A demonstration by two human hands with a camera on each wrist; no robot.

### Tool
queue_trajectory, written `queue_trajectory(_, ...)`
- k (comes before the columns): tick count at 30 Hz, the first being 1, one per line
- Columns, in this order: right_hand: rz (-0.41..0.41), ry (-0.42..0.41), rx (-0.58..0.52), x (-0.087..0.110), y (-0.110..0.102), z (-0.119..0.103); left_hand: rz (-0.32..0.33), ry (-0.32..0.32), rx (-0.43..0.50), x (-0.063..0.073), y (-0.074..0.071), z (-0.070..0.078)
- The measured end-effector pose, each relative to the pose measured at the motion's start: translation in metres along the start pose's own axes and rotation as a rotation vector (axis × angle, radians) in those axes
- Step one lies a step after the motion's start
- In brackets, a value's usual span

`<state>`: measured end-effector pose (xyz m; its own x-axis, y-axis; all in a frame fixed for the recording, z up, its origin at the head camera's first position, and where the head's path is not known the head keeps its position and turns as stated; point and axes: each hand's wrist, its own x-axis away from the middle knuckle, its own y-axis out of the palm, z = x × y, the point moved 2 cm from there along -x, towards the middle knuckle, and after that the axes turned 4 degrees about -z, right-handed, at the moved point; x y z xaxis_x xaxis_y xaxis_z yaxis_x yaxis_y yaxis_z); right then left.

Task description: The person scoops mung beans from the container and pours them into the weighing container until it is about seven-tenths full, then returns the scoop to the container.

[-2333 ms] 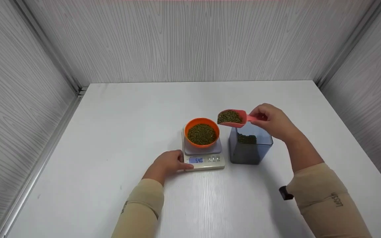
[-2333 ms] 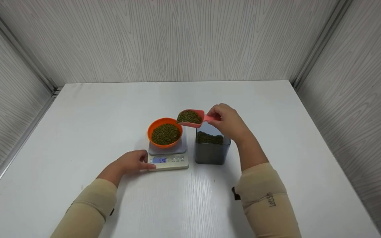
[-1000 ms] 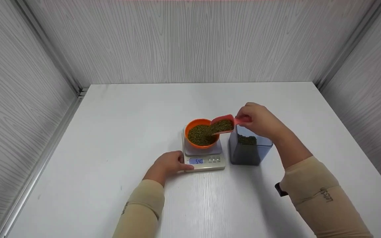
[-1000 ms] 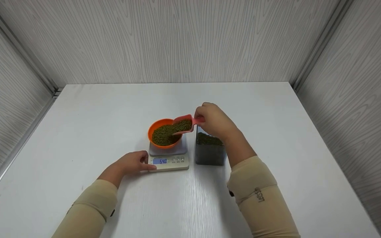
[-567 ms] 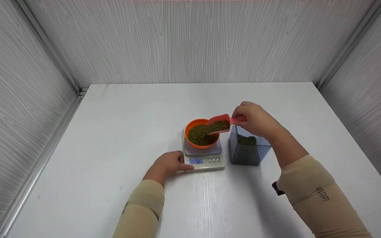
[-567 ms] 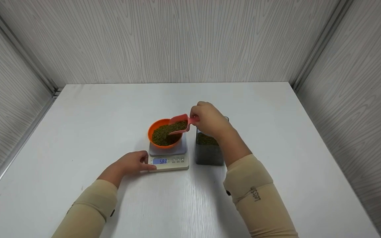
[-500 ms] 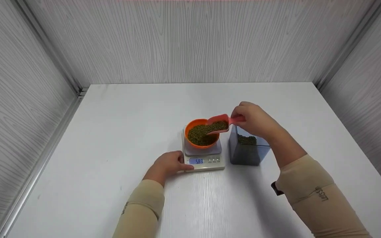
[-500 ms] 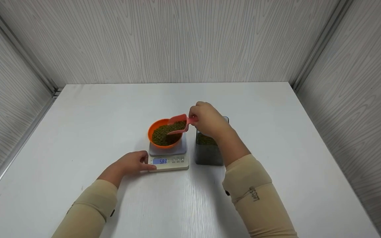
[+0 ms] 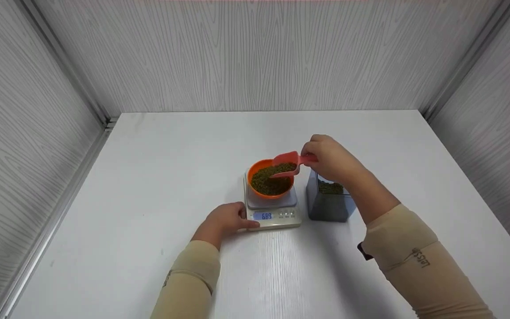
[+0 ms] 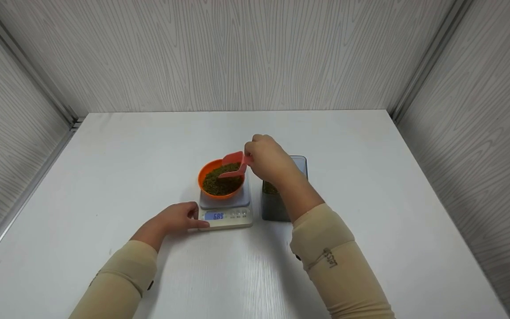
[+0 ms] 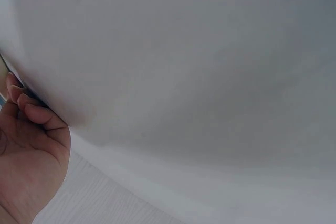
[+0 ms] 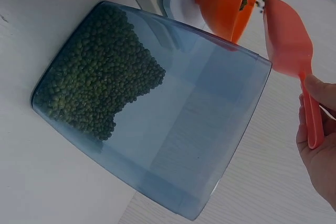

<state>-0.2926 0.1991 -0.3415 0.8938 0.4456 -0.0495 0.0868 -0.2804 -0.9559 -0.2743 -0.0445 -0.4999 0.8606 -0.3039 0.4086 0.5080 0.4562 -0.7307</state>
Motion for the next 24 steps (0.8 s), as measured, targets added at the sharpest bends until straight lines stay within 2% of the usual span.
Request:
queue_trajectory(8,0.041,-0.035,0.061,-0.0024,-0.0017,-0.0055,-0.003,-0.018,0.011,0.0000,-0.0003,-0.0003)
queue_trajectory(17,0.058,-0.025,0.110,-0.0022,-0.0031,-0.0044,0.000,-0.014,0.004,0.0016,-0.0009,0.0010)
queue_trajectory(24,0.108,-0.070,0.181,0.0004,-0.0046,-0.0047,0.006,-0.009,0.006,0.0021,-0.0012,0.0019)
